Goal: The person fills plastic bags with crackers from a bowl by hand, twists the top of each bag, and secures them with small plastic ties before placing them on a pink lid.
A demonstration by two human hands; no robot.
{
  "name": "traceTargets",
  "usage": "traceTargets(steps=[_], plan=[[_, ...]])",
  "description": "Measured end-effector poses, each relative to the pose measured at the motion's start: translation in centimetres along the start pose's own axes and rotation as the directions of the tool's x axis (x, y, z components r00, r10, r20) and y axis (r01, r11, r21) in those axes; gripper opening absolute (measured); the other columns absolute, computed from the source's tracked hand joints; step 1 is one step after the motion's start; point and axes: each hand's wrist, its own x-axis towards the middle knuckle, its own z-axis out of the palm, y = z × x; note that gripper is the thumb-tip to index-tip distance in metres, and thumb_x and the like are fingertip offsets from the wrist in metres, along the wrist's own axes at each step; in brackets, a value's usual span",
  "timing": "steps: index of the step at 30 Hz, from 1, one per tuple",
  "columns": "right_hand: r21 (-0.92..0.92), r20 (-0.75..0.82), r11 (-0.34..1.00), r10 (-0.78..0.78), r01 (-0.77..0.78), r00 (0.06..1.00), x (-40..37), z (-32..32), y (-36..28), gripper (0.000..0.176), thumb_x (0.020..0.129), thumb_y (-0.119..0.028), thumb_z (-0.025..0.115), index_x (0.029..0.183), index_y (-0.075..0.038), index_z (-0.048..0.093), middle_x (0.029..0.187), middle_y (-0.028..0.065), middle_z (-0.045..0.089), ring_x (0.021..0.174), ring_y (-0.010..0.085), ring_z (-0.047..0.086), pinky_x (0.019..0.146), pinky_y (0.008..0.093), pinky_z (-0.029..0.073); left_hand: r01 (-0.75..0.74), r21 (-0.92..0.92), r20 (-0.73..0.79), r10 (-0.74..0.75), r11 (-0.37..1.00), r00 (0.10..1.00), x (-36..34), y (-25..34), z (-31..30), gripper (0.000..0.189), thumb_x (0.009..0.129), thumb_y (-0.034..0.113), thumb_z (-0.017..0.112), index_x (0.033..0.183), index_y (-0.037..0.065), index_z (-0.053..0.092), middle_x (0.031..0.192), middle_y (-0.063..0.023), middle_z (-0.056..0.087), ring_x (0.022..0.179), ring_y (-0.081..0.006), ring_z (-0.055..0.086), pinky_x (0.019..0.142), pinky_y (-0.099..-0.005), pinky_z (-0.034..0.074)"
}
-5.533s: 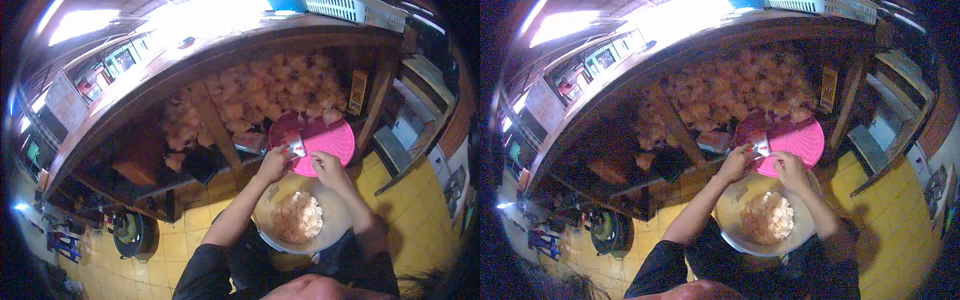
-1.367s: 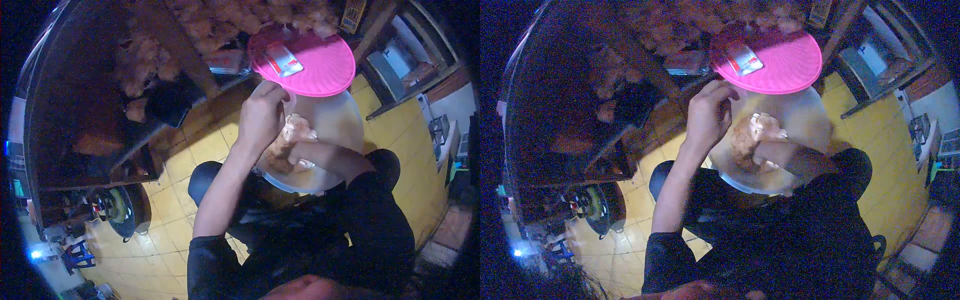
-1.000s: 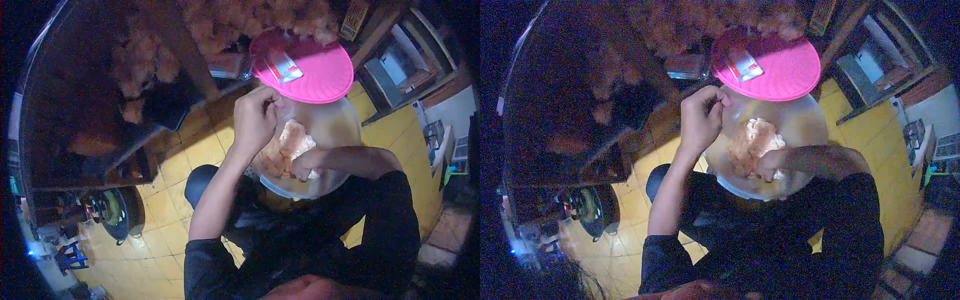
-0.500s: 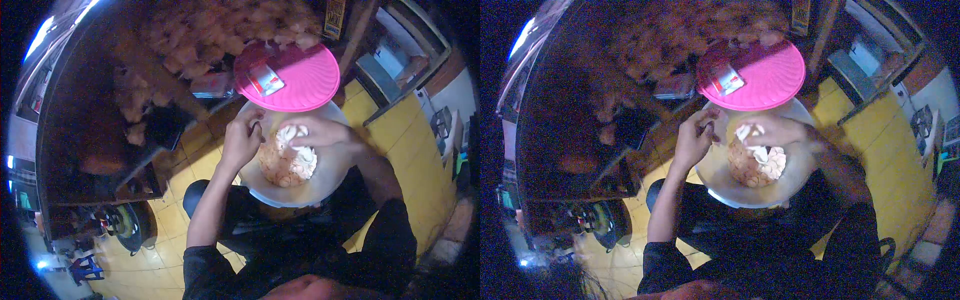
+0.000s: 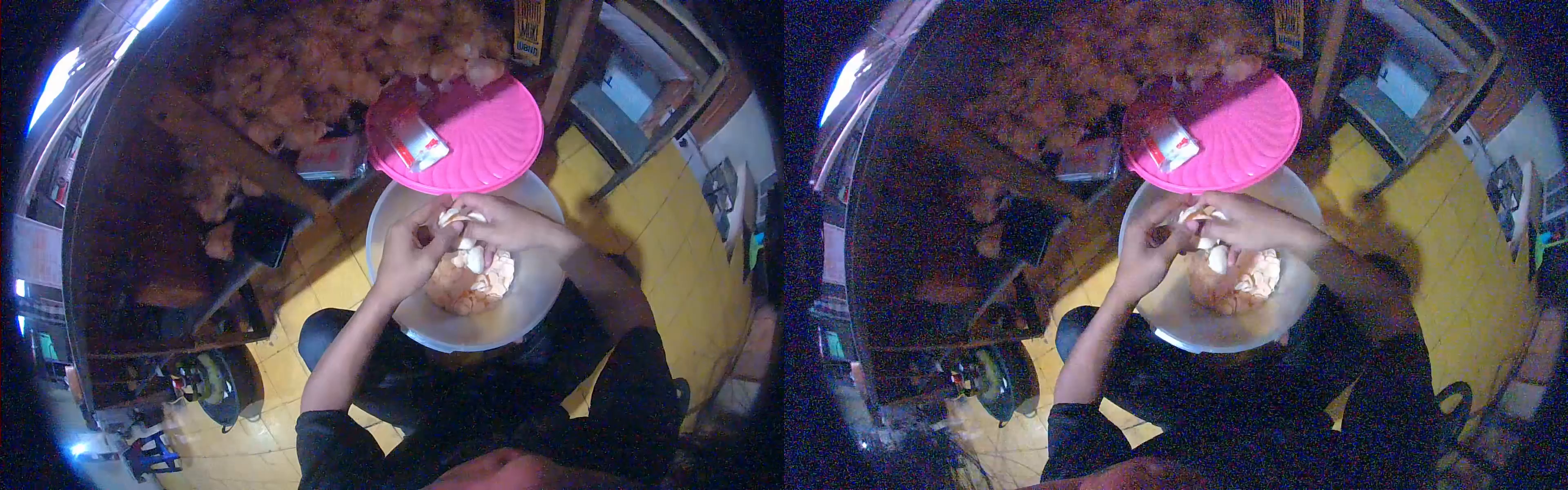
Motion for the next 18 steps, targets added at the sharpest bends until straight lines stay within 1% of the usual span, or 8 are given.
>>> traceTargets(steps=[2, 3, 6, 8, 9, 11, 14, 18], plan=[[-0.167, -0.106, 0.980, 0.091, -0.108, 0.990, 0.1, 0.2, -0.5, 0.036, 0.094, -0.024, 0.058, 0.117, 0.002, 0.048, 0.088, 0.0114, 0.063, 0.071, 0.0195, 0.067, 0.050, 0.0303, 0.057, -0.009, 0.125, 0.006, 0.009, 0.992, 1.000, 0.0, -0.2, 0.0, 0.039, 0.088, 0.015, 0.066, 0.122, -0.004, 0.059, 0.106, -0.0112, 0.065, 0.074, -0.0113, 0.064, 0.061, -0.0241, 0.051], [-0.166, -0.108, 0.980, 0.089, -0.107, 0.990, 0.1, 0.3, -0.4, 0.036, 0.094, -0.024, 0.058, 0.117, 0.002, 0.048, 0.088, 0.0114, 0.063, 0.071, 0.0195, 0.067, 0.050, 0.0303, 0.057, -0.011, 0.127, 0.008, 0.010, 0.992, 1.000, 0.1, -0.3, 0.1, 0.039, 0.088, 0.015, 0.066, 0.122, -0.004, 0.059, 0.106, -0.0112, 0.065, 0.074, -0.0113, 0.064, 0.061, -0.0241, 0.051], [-0.209, -0.120, 0.976, 0.027, -0.052, 0.992, 0.1, 0.8, -0.1, 0.036, 0.093, -0.021, 0.061, 0.117, 0.002, 0.048, 0.100, 0.0138, 0.062, 0.076, 0.0195, 0.066, 0.049, 0.0295, 0.057, 0.102, 0.021, -0.089, -0.099, 0.995, 0.991, 0.2, -0.7, 0.2, 0.033, 0.089, 0.018, 0.067, 0.115, -0.003, 0.064, 0.095, -0.0075, 0.066, 0.067, -0.0076, 0.060, 0.057, -0.0218, 0.048], [-0.026, -0.091, 1.000, 0.009, -0.012, 0.996, 0.3, 1.2, -0.1, 0.039, 0.092, -0.021, 0.064, 0.119, 0.003, 0.048, 0.115, 0.0142, 0.057, 0.087, 0.0199, 0.066, 0.057, 0.0302, 0.059, 0.147, -0.085, -0.099, -0.156, 0.985, 0.983, 0.2, -0.9, -0.4, 0.029, 0.090, 0.017, 0.066, 0.113, -0.001, 0.066, 0.081, -0.0035, 0.067, 0.063, -0.0063, 0.058, 0.057, -0.0217, 0.047], [-0.028, -0.086, 1.000, 0.009, -0.011, 0.996, 0.5, 1.2, 0.1, 0.039, 0.092, -0.021, 0.064, 0.119, 0.003, 0.048, 0.115, 0.0142, 0.057, 0.087, 0.0199, 0.066, 0.057, 0.0302, 0.059, 0.147, -0.086, -0.104, -0.155, 0.985, 0.982, 0.1, -0.7, -0.6, 0.029, 0.090, 0.017, 0.066, 0.113, -0.001, 0.066, 0.081, -0.0035, 0.067, 0.063, -0.0063, 0.058, 0.057, -0.0217, 0.047], [0.172, -0.028, 0.985, 0.003, 0.002, 1.000, 0.8, 1.0, 0.8, 0.042, 0.092, -0.022, 0.064, 0.122, 0.002, 0.048, 0.124, 0.0125, 0.052, 0.098, 0.0199, 0.062, 0.067, 0.0310, 0.060, 0.145, -0.048, -0.193, -0.152, 0.988, 0.969, 0.0, -0.3, -0.8, 0.023, 0.091, 0.012, 0.062, 0.111, 0.003, 0.068, 0.079, -0.0031, 0.067, 0.063, -0.0074, 0.059, 0.052, -0.0216, 0.042], [0.224, -0.035, 0.974, -0.005, 0.013, 0.999, 0.8, 0.9, 1.1, 0.042, 0.092, -0.023, 0.064, 0.123, 0.002, 0.049, 0.121, 0.0113, 0.053, 0.102, 0.0193, 0.060, 0.073, 0.0324, 0.060, 0.130, -0.061, -0.244, -0.141, 0.990, 0.959, 0.3, -1.0, -1.2, 0.021, 0.091, 0.010, 0.060, 0.109, 0.003, 0.069, 0.079, -0.0032, 0.067, 0.062, -0.0080, 0.060, 0.052, -0.0224, 0.043], [0.156, -0.054, 0.986, 0.060, -0.051, 0.997, 0.9, 1.0, 0.4, 0.042, 0.092, -0.023, 0.064, 0.122, 0.003, 0.050, 0.120, 0.0123, 0.053, 0.100, 0.0194, 0.061, 0.072, 0.0323, 0.060, 0.065, -0.050, -0.275, -0.077, 0.997, 0.958, 0.2, -1.6, -1.4, 0.020, 0.091, 0.006, 0.058, 0.107, 0.002, 0.069, 0.079, -0.0037, 0.067, 0.063, -0.0090, 0.061, 0.052, -0.0217, 0.043]])
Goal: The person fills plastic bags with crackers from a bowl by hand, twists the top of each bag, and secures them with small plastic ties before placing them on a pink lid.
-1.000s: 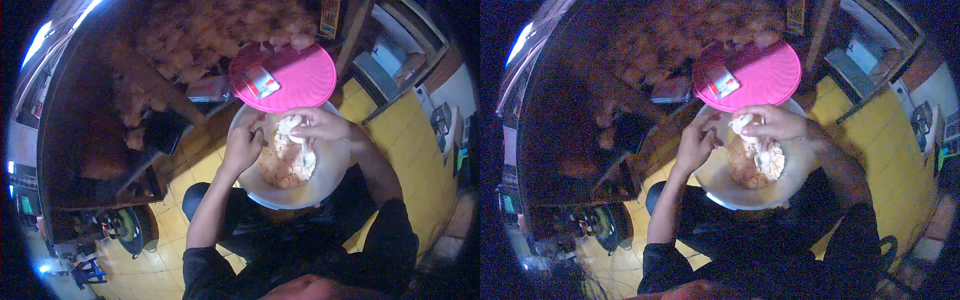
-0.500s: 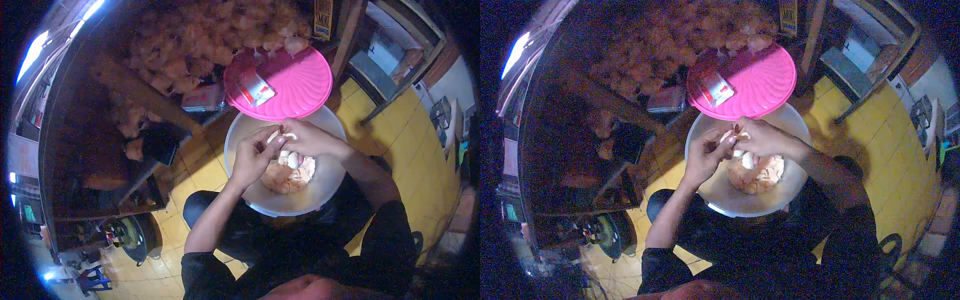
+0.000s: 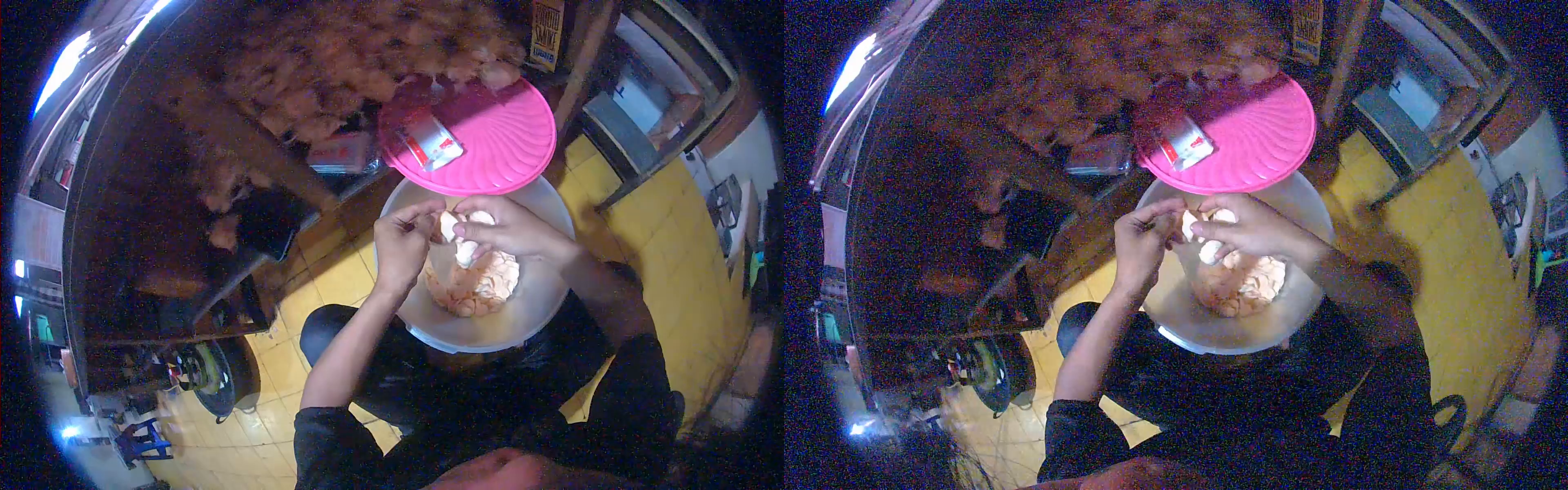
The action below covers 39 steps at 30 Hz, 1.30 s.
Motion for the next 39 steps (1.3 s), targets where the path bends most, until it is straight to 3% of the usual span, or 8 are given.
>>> traceTargets(steps=[3, 5, 12, 14, 21, 24, 33, 39], plan=[[-0.022, -0.009, 0.998, -0.065, 0.065, 0.998, 0.1, 0.2, 0.4, 0.043, 0.091, -0.024, 0.065, 0.122, 0.003, 0.051, 0.117, 0.0122, 0.055, 0.097, 0.0195, 0.062, 0.068, 0.0319, 0.060, -0.035, 0.107, 0.002, 0.035, 0.994, 0.999, 0.1, -0.2, 0.0, 0.021, 0.091, 0.004, 0.056, 0.108, 0.000, 0.069, 0.078, -0.0044, 0.067, 0.064, -0.0100, 0.061, 0.054, -0.0224, 0.045], [-0.100, -0.068, 0.990, -0.104, 0.097, 0.992, 0.2, 0.2, 0.6, 0.045, 0.090, -0.024, 0.066, 0.122, 0.003, 0.050, 0.113, 0.0115, 0.056, 0.088, 0.0190, 0.064, 0.063, 0.0304, 0.059, -0.268, 0.200, -0.004, 0.274, 0.943, 0.962, 0.2, -0.6, 0.3, 0.024, 0.089, -0.001, 0.054, 0.109, 0.000, 0.068, 0.081, -0.0100, 0.068, 0.064, -0.0136, 0.062, 0.062, -0.0259, 0.053], [-0.141, -0.149, 0.981, -0.151, 0.130, 0.977, -0.1, 0.6, 0.1, 0.041, 0.090, -0.025, 0.066, 0.119, 0.001, 0.054, 0.107, 0.0113, 0.059, 0.078, 0.0183, 0.065, 0.057, 0.0287, 0.058, -0.113, 0.325, 0.058, 0.099, 0.939, 0.993, -0.3, 0.5, 0.4, 0.024, 0.089, -0.002, 0.055, 0.111, -0.001, 0.066, 0.082, -0.0100, 0.067, 0.067, -0.0130, 0.063, 0.063, -0.0267, 0.054], [-0.223, -0.063, 0.974, -0.053, 0.037, 0.997, -0.5, 0.8, -1.3, 0.040, 0.092, -0.018, 0.063, 0.124, 0.002, 0.052, 0.111, 0.0105, 0.058, 0.091, 0.0176, 0.062, 0.067, 0.0300, 0.059, -0.152, 0.148, 0.032, 0.148, 0.977, 0.988, -0.5, 0.5, 0.9, 0.022, 0.092, 0.005, 0.058, 0.110, -0.002, 0.067, 0.082, -0.0069, 0.068, 0.067, -0.0104, 0.061, 0.061, -0.0254, 0.051], [-0.148, -0.169, 0.982, -0.143, 0.118, 0.975, -0.5, 0.9, -0.5, 0.037, 0.090, -0.013, 0.062, 0.122, 0.004, 0.055, 0.110, 0.0114, 0.060, 0.090, 0.0176, 0.063, 0.063, 0.0285, 0.060, -0.223, 0.179, 0.034, 0.220, 0.958, 0.975, -0.3, 0.6, 1.0, 0.021, 0.092, 0.004, 0.055, 0.108, -0.002, 0.068, 0.078, -0.0052, 0.068, 0.064, -0.0101, 0.061, 0.059, -0.0250, 0.050], [-0.168, -0.191, 0.980, -0.134, 0.102, 0.972, -0.5, 0.8, -0.5, 0.037, 0.089, -0.014, 0.063, 0.121, 0.004, 0.055, 0.112, 0.0116, 0.061, 0.089, 0.0166, 0.064, 0.059, 0.0282, 0.059, -0.072, 0.105, 0.060, 0.066, 0.992, 0.996, -0.1, 0.7, 0.8, 0.022, 0.093, 0.002, 0.053, 0.108, -0.003, 0.067, 0.088, -0.0088, 0.069, 0.066, -0.0115, 0.063, 0.060, -0.0252, 0.052], [-0.312, -0.212, 0.949, -0.123, 0.052, 0.969, -0.6, 1.2, -0.7, 0.029, 0.087, -0.019, 0.066, 0.106, 0.003, 0.061, 0.087, 0.0118, 0.065, 0.065, 0.0199, 0.067, 0.050, 0.0289, 0.056, -0.178, 0.144, 0.189, 0.149, 0.974, 0.970, 0.0, -1.3, 0.7, 0.031, 0.090, -0.004, 0.048, 0.114, 0.002, 0.066, 0.101, -0.0079, 0.068, 0.072, -0.0104, 0.064, 0.060, -0.0249, 0.052], [-0.782, -0.206, 0.580, -0.585, 0.228, 0.784, 0.0, -0.1, 1.2, 0.032, 0.086, -0.018, 0.067, 0.109, 0.001, 0.053, 0.094, 0.0137, 0.064, 0.085, 0.0215, 0.066, 0.063, 0.0320, 0.056, -0.068, 0.002, 0.347, 0.064, 0.998, 0.936, -0.7, -0.5, 1.6, 0.047, 0.087, -0.008, 0.048, 0.132, 0.004, 0.053, 0.114, -0.0101, 0.064, 0.083, -0.0152, 0.067, 0.069, -0.0274, 0.056]])
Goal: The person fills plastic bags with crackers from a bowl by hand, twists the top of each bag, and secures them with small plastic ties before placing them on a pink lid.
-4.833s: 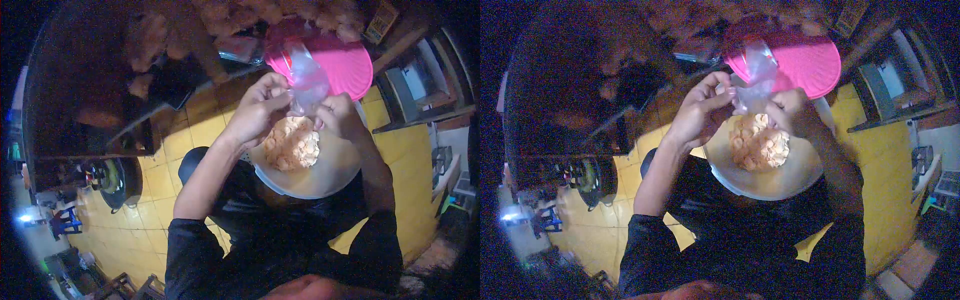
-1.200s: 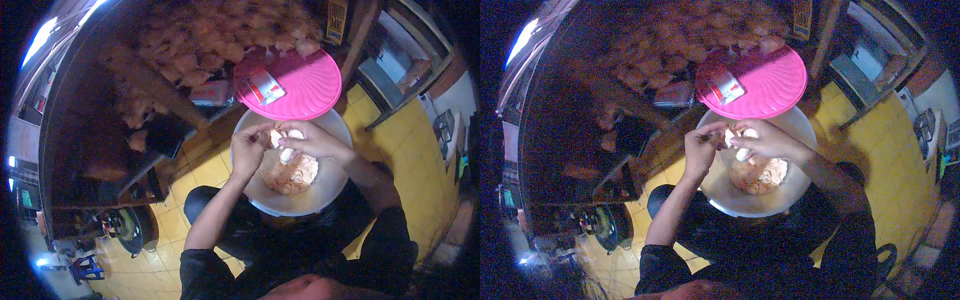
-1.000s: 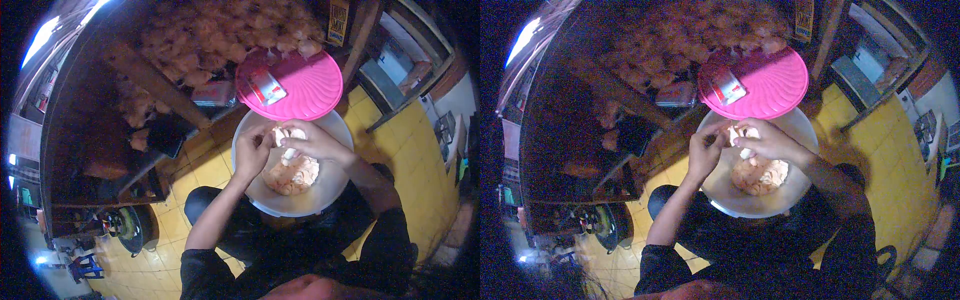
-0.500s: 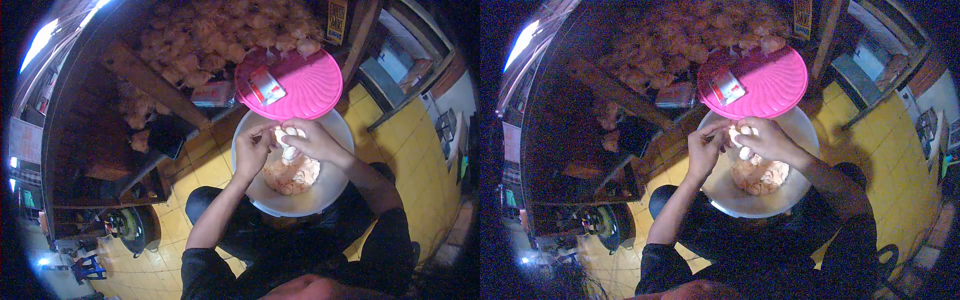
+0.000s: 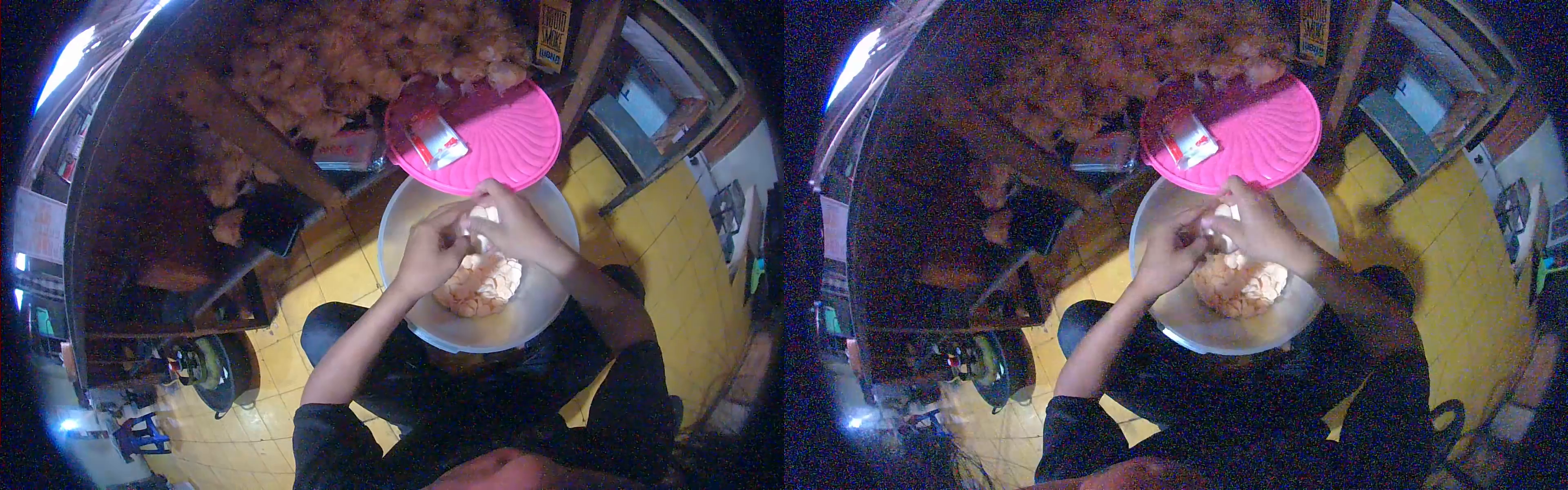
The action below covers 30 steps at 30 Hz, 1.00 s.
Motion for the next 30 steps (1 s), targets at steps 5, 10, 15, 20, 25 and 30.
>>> traceTargets(steps=[5, 10, 15, 20, 25, 30], plan=[[0.738, 0.409, 0.445, 0.302, -0.507, 0.861, 0.9, -1.0, -0.1, 0.038, 0.088, -0.003, 0.052, 0.123, -0.001, 0.037, 0.115, 0.0177, 0.056, 0.105, 0.0239, 0.060, 0.087, 0.0360, 0.052, 0.029, 0.206, -0.083, -0.012, 0.978, 0.996, 0.1, -0.9, 0.0, 0.056, 0.085, -0.003, 0.060, 0.139, 0.001, 0.043, 0.115, -0.0106, 0.063, 0.089, -0.0155, 0.066, 0.070, -0.0274, 0.055], [0.542, 0.349, 0.776, 0.140, -0.321, 0.927, 0.0, 0.0, 0.3, 0.047, 0.084, 0.011, 0.045, 0.127, -0.004, 0.033, 0.121, 0.0168, 0.054, 0.112, 0.0249, 0.056, 0.095, 0.0371, 0.047, 0.176, -0.212, -0.080, -0.197, 0.961, 0.977, 0.2, -0.6, -0.3, 0.049, 0.089, 0.004, 0.062, 0.135, 0.000, 0.047, 0.110, -0.0099, 0.064, 0.091, -0.0153, 0.064, 0.072, -0.0286, 0.054], [0.329, 0.581, 0.870, 0.121, -0.368, 0.805, -0.7, -0.7, -0.2, 0.078, 0.082, 0.012, 0.053, 0.145, -0.007, 0.011, 0.123, 0.0205, 0.052, 0.115, 0.0270, 0.055, 0.094, 0.0371, 0.047, 0.127, 0.065, -0.123, -0.118, 0.990, 0.985, 0.0, -2.5, -0.4, 0.028, 0.095, 0.009, 0.058, 0.121, 0.001, 0.062, 0.099, -0.0081, 0.067, 0.075, -0.0122, 0.061, 0.065, -0.0266, 0.052], [0.065, 0.308, 0.992, 0.079, -0.104, 0.948, -0.7, 1.1, -0.7, 0.086, 0.076, 0.009, 0.066, 0.147, -0.007, 0.020, 0.116, 0.0232, 0.057, 0.098, 0.0275, 0.064, 0.083, 0.0375, 0.054, 0.228, 0.078, -0.168, -0.213, 0.970, 0.962, -0.4, -1.8, -0.7, 0.025, 0.094, 0.009, 0.059, 0.117, 0.000, 0.064, 0.089, -0.0064, 0.068, 0.070, -0.0097, 0.060, 0.059, -0.0252, 0.050], [0.180, 0.266, 0.961, 0.158, -0.210, 0.951, 0.4, 1.1, -2.8, 0.070, 0.073, 0.003, 0.072, 0.135, -0.003, 0.041, 0.098, 0.0131, 0.064, 0.085, 0.0172, 0.067, 0.068, 0.0282, 0.055, 0.197, -0.063, -0.182, -0.205, 0.978, 0.962, -0.2, -0.4, -1.6, 0.022, 0.090, 0.004, 0.057, 0.109, 0.002, 0.068, 0.083, -0.0089, 0.070, 0.064, -0.0123, 0.061, 0.058, -0.0284, 0.050], [0.205, 0.348, 0.968, 0.064, -0.143, 0.935, 1.4, -0.1, 0.0, 0.031, 0.083, -0.001, 0.063, 0.113, -0.003, 0.052, 0.088, 0.0019, 0.058, 0.073, 0.0088, 0.059, 0.066, 0.0269, 0.050, -0.027, 0.546, -0.349, 0.256, 0.838, 0.902, -0.6, -1.2, -3.3, 0.026, 0.079, -0.004, 0.056, 0.099, 0.004, 0.070, 0.086, -0.0171, 0.068, 0.067, -0.0243, 0.066, 0.064, -0.0359, 0.052]])
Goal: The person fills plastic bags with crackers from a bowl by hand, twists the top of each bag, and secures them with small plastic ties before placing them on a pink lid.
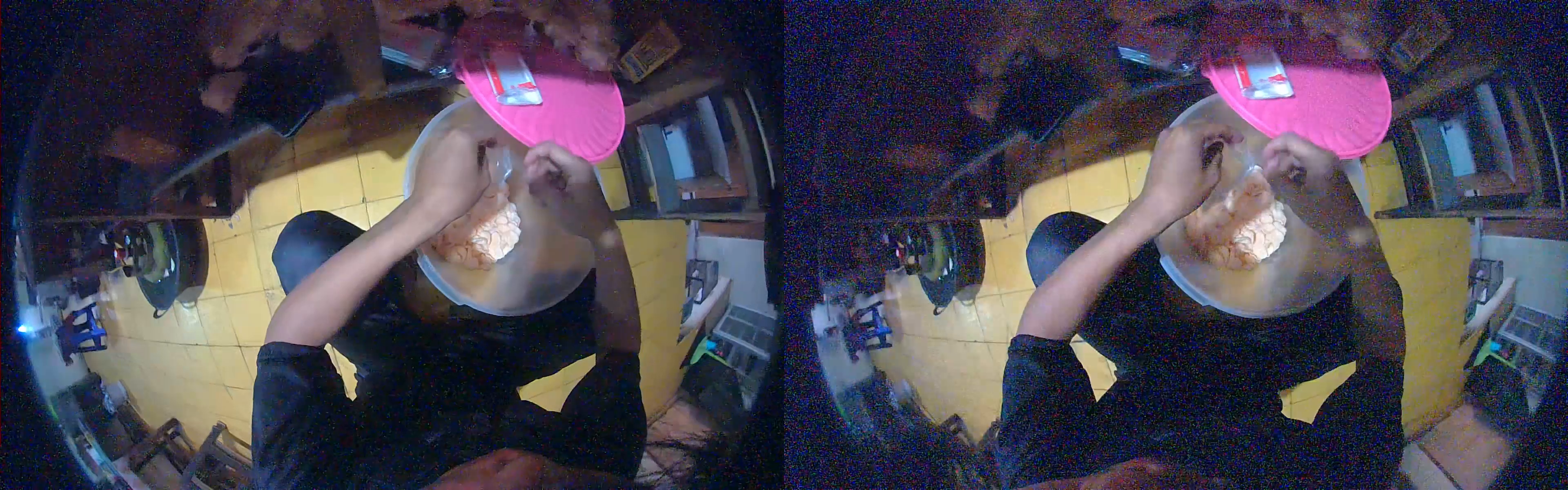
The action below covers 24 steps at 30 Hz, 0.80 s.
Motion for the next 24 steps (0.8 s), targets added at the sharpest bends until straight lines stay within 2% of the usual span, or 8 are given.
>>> traceTargets(steps=[2, 3, 5, 9, 10, 16, 21, 24], plan=[[0.012, 0.384, 0.996, 0.073, -0.085, 0.920, 0.4, 1.1, 3.1, 0.023, 0.086, -0.010, 0.064, 0.105, -0.001, 0.054, 0.083, 0.0012, 0.057, 0.072, 0.0095, 0.055, 0.068, 0.0288, 0.049, -0.079, 0.021, -0.086, 0.080, 0.997, 0.993, 0.5, 0.9, -1.3, 0.027, 0.075, -0.006, 0.055, 0.095, 0.004, 0.070, 0.087, -0.0194, 0.067, 0.070, -0.0291, 0.067, 0.067, -0.0381, 0.053], [-0.228, 0.642, 0.969, 0.077, 0.094, 0.762, 1.6, 1.6, 2.4, 0.026, 0.086, -0.019, 0.065, 0.102, 0.001, 0.059, 0.085, 0.0054, 0.060, 0.076, 0.0152, 0.058, 0.074, 0.0338, 0.048, -0.135, -0.022, -0.139, 0.131, 0.991, 0.982, 0.8, 1.2, -1.7, 0.019, 0.073, -0.002, 0.057, 0.088, 0.002, 0.069, 0.086, -0.0196, 0.066, 0.077, -0.0329, 0.064, 0.073, -0.0415, 0.051], [-0.142, 0.664, 0.990, 0.089, 0.008, 0.742, 0.0, 4.8, 10.0, 0.028, 0.085, -0.023, 0.064, 0.100, 0.000, 0.064, 0.089, 0.0106, 0.065, 0.081, 0.0235, 0.060, 0.079, 0.0381, 0.047, -0.183, -0.067, -0.198, 0.167, 0.981, 0.966, 0.9, 1.1, -1.9, 0.013, 0.072, 0.001, 0.059, 0.081, -0.001, 0.067, 0.086, -0.0197, 0.065, 0.084, -0.0367, 0.062, 0.079, -0.0448, 0.049], [-0.358, 0.712, 0.932, 0.229, 0.063, 0.663, 0.9, 10.0, 13.7, 0.029, 0.084, -0.024, 0.064, 0.102, -0.001, 0.065, 0.088, 0.0115, 0.065, 0.082, 0.0245, 0.061, 0.078, 0.0382, 0.047, -0.191, -0.006, -0.213, 0.185, 0.982, 0.959, 1.3, 0.5, -1.8, 0.016, 0.068, 0.000, 0.058, 0.081, 0.002, 0.068, 0.088, -0.0197, 0.065, 0.085, -0.0361, 0.063, 0.078, -0.0439, 0.051], [-0.397, 0.713, 0.915, 0.254, 0.077, 0.653, 1.0, 11.0, 13.8, 0.029, 0.084, -0.024, 0.064, 0.102, -0.001, 0.065, 0.088, 0.0117, 0.066, 0.082, 0.0248, 0.061, 0.078, 0.0382, 0.047, -0.208, 0.054, -0.219, 0.214, 0.977, 0.952, 1.4, 0.1, -1.5, 0.023, 0.065, -0.004, 0.057, 0.084, 0.004, 0.068, 0.091, -0.0185, 0.067, 0.087, -0.0351, 0.065, 0.076, -0.0425, 0.052], [-0.548, 0.735, 0.823, 0.387, 0.152, 0.557, 0.2, 15.9, 13.6, 0.030, 0.083, -0.025, 0.064, 0.104, -0.003, 0.066, 0.088, 0.0131, 0.066, 0.084, 0.0263, 0.063, 0.078, 0.0383, 0.048, -0.177, -0.060, -0.187, 0.164, 0.982, 0.969, 1.2, 0.1, -2.0, 0.016, 0.067, -0.002, 0.056, 0.081, 0.003, 0.061, 0.085, -0.0193, 0.063, 0.084, -0.0398, 0.062, 0.075, -0.0450, 0.050], [-0.542, 0.785, 0.816, 0.403, 0.203, 0.471, -1.1, 17.0, 11.4, 0.032, 0.082, -0.026, 0.064, 0.105, -0.004, 0.066, 0.088, 0.0143, 0.067, 0.086, 0.0276, 0.063, 0.077, 0.0384, 0.049, -0.251, -0.102, -0.224, 0.224, 0.963, 0.949, 1.9, -0.2, -1.2, 0.015, 0.069, -0.001, 0.055, 0.083, 0.002, 0.060, 0.083, -0.0196, 0.061, 0.082, -0.0410, 0.060, 0.072, -0.0449, 0.049], [-0.517, 0.806, 0.833, 0.397, 0.196, 0.438, -0.9, 16.4, 10.8, 0.032, 0.082, -0.026, 0.065, 0.106, -0.005, 0.066, 0.087, 0.0150, 0.068, 0.087, 0.0283, 0.064, 0.077, 0.0385, 0.049, -0.209, -0.043, -0.153, 0.201, 0.977, 0.968, 1.8, 0.1, -1.6, 0.015, 0.070, -0.001, 0.055, 0.084, 0.001, 0.060, 0.086, -0.0207, 0.062, 0.085, -0.0412, 0.061, 0.074, -0.0452, 0.050]])
